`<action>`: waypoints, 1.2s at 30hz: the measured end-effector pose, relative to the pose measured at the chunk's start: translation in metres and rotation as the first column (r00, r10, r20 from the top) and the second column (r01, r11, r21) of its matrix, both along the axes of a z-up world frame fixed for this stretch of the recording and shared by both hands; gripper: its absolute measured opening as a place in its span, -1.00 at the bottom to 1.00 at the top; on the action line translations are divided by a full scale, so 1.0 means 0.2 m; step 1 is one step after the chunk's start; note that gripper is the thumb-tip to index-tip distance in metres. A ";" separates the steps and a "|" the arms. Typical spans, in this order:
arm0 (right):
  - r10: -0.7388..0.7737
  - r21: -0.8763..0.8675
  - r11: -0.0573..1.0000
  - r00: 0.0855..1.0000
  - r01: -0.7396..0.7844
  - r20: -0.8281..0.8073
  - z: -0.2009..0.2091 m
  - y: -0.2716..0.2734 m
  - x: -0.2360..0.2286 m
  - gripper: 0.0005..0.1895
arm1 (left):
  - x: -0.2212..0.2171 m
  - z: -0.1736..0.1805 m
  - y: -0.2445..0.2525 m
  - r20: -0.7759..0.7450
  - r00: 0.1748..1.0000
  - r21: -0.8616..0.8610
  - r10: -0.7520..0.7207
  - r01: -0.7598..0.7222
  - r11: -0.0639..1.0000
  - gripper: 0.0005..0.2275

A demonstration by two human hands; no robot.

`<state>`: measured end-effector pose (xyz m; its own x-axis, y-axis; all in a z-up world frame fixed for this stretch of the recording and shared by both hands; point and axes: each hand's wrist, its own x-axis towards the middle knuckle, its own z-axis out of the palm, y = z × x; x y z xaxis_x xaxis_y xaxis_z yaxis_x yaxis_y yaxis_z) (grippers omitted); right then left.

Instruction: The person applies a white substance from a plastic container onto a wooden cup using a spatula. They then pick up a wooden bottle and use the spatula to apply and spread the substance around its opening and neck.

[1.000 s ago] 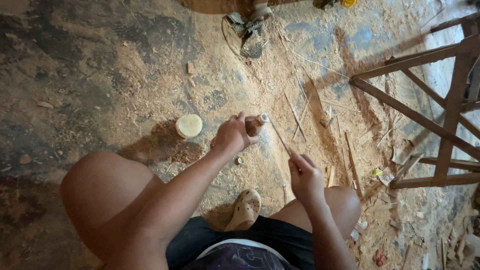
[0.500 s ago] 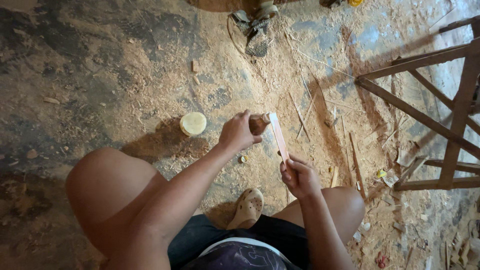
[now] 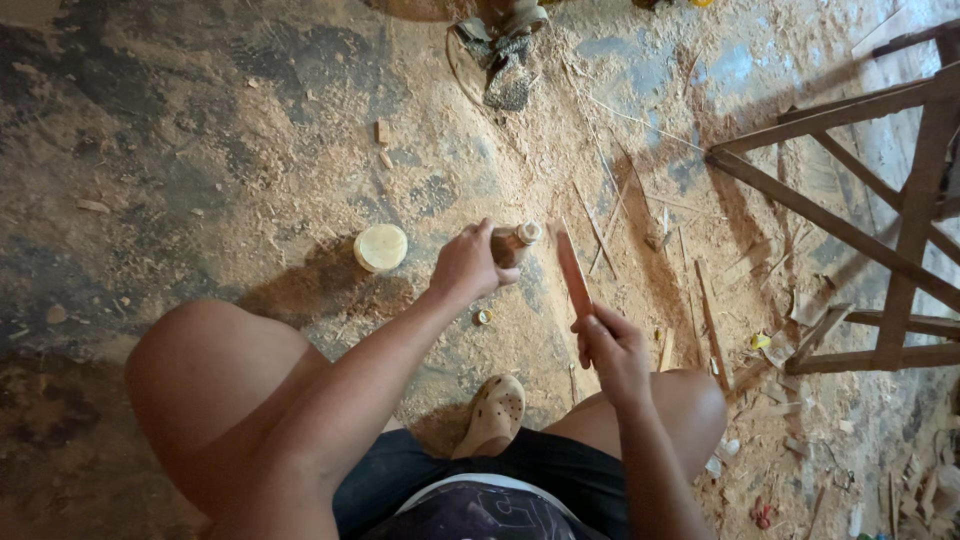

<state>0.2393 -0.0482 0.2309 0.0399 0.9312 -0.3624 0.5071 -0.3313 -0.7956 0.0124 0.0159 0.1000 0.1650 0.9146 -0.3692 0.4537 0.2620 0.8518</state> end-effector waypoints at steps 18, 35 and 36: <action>0.151 0.212 0.826 0.569 -0.521 0.809 -0.02 -0.12 -0.22 -0.61 | -0.02 0.04 -0.01 0.000 0.999 -0.041 0.052 -0.052 0.998 -0.06; -0.004 0.023 1.000 1.000 0.004 0.010 0.03 0.01 -0.01 -0.70 | -0.03 0.01 -0.01 -0.033 0.999 -0.082 -0.020 0.017 0.996 -0.12; -0.058 -0.030 0.998 0.993 0.055 -0.106 0.02 0.01 0.01 -0.69 | -0.03 0.00 -0.01 -0.025 0.999 -0.074 -0.021 0.019 0.997 -0.13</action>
<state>0.2421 -0.0469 0.2340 0.0519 0.9182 -0.3927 0.3996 -0.3795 -0.8345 0.0068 0.0133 0.1003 0.1728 0.8815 -0.4394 0.4807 0.3139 0.8188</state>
